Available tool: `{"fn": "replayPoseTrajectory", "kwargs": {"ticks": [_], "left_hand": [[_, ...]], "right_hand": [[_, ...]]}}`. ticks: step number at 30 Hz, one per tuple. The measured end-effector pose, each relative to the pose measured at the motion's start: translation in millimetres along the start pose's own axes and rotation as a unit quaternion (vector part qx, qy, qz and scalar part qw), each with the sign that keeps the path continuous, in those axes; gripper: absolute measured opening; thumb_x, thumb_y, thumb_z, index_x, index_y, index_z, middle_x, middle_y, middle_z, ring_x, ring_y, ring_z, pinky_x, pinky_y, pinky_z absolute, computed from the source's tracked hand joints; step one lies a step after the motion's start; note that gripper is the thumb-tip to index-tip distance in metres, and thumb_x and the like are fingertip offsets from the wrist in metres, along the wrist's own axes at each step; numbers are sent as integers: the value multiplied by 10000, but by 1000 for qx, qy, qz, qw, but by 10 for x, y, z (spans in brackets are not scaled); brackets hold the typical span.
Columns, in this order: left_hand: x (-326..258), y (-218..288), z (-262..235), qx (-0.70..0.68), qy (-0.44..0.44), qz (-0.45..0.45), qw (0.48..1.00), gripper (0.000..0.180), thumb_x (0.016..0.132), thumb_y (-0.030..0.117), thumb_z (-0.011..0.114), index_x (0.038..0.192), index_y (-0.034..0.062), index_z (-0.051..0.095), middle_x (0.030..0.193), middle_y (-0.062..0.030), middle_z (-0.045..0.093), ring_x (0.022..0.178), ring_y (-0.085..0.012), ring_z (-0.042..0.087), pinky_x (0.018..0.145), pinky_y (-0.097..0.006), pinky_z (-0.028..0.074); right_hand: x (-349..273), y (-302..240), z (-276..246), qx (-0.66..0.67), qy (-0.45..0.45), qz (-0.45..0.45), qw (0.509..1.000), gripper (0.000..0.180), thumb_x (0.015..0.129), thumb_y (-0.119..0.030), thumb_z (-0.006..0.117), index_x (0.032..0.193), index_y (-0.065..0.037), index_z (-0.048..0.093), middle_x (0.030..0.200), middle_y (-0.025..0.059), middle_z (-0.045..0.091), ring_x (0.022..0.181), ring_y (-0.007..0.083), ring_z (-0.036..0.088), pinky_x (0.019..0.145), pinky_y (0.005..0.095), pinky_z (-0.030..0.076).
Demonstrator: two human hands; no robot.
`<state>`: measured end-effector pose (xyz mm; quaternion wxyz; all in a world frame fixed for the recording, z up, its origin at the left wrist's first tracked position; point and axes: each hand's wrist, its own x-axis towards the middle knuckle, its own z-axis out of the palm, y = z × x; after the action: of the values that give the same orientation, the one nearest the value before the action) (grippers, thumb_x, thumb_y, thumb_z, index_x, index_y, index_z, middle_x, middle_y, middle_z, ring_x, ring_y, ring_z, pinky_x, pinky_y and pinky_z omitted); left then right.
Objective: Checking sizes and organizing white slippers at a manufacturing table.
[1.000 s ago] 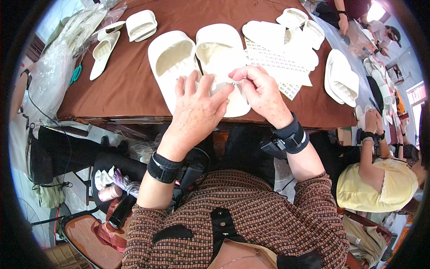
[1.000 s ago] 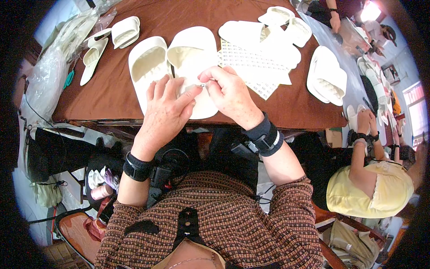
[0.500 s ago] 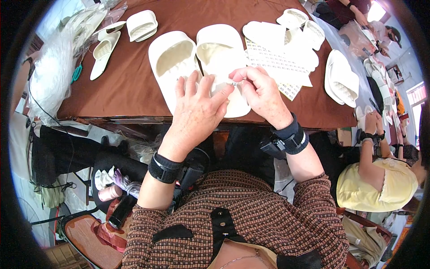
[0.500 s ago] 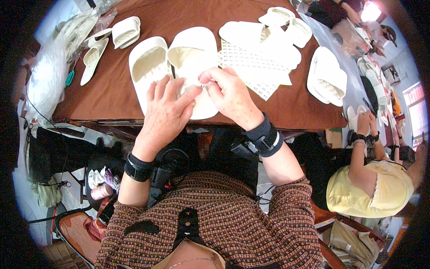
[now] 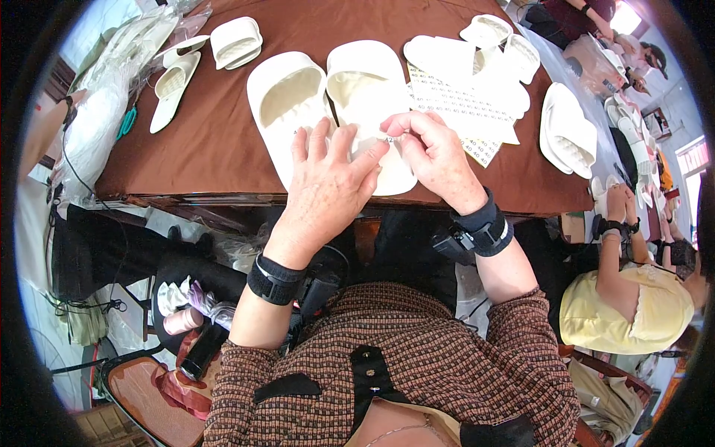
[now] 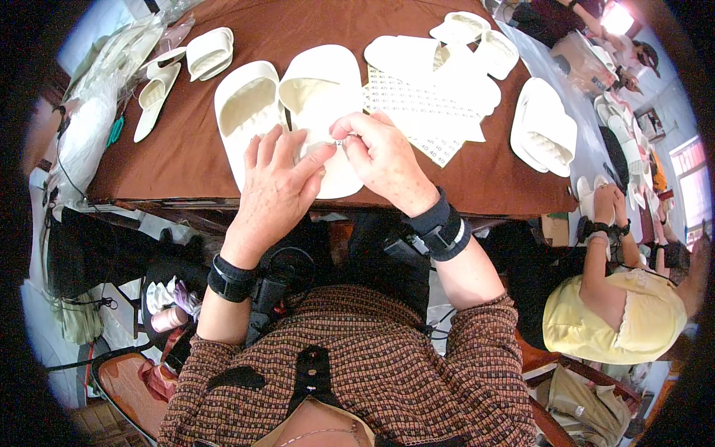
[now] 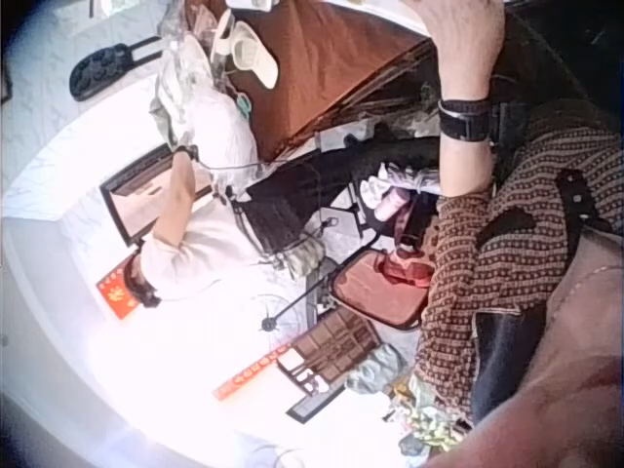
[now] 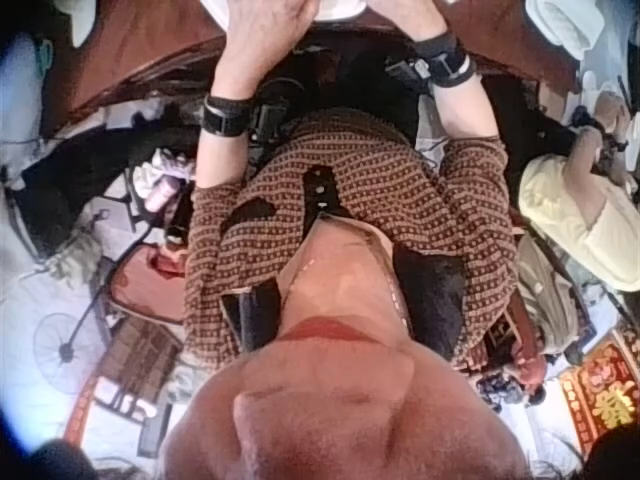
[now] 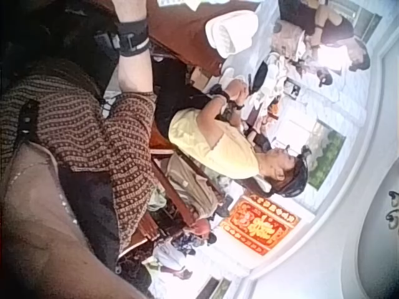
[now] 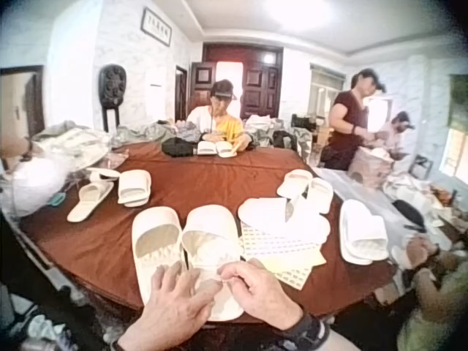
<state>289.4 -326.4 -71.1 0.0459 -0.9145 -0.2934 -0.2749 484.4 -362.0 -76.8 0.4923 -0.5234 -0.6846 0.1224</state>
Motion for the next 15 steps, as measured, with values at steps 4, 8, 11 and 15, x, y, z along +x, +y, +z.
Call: {"fn": "replayPoseTrajectory", "kwargs": {"ticks": [4, 8, 11, 15], "left_hand": [[2, 7, -4, 0, -2, -2, 1000, 336, 881, 204, 646, 1215, 243, 655, 1268, -123, 539, 1257, -378, 442, 1073, -580, 308], [1, 12, -3, 4, 2, -3, 1000, 335, 880, 200, 646, 1212, 246, 656, 1267, -121, 539, 1256, -379, 441, 1072, -579, 311], [3, 12, 2, 3, 2, -3, 1000, 335, 879, 198, 646, 1210, 247, 656, 1265, -120, 539, 1255, -380, 441, 1070, -575, 313], [-2, 8, 14, 0, 7, -1, 1000, 333, 878, 197, 647, 1208, 242, 655, 1263, -119, 539, 1254, -384, 440, 1069, -574, 315]], "right_hand": [[-1, -1, -2, -1, -3, 4, 1000, 150, 883, 6, 529, 967, -50, 640, 958, 94, 696, 861, 259, 599, 763, 363, 508], [-1, 3, -3, -6, 1, -7, 1000, 152, 876, 13, 527, 964, -45, 637, 958, 100, 698, 895, 275, 612, 786, 375, 512], [-2, -4, -3, -4, 1, -8, 1000, 154, 872, 18, 525, 961, -43, 634, 954, 104, 698, 905, 283, 618, 795, 381, 512], [-1, -10, 0, 8, 2, 0, 1000, 148, 872, 18, 524, 956, -43, 630, 950, 101, 698, 893, 280, 617, 789, 379, 511]]}}
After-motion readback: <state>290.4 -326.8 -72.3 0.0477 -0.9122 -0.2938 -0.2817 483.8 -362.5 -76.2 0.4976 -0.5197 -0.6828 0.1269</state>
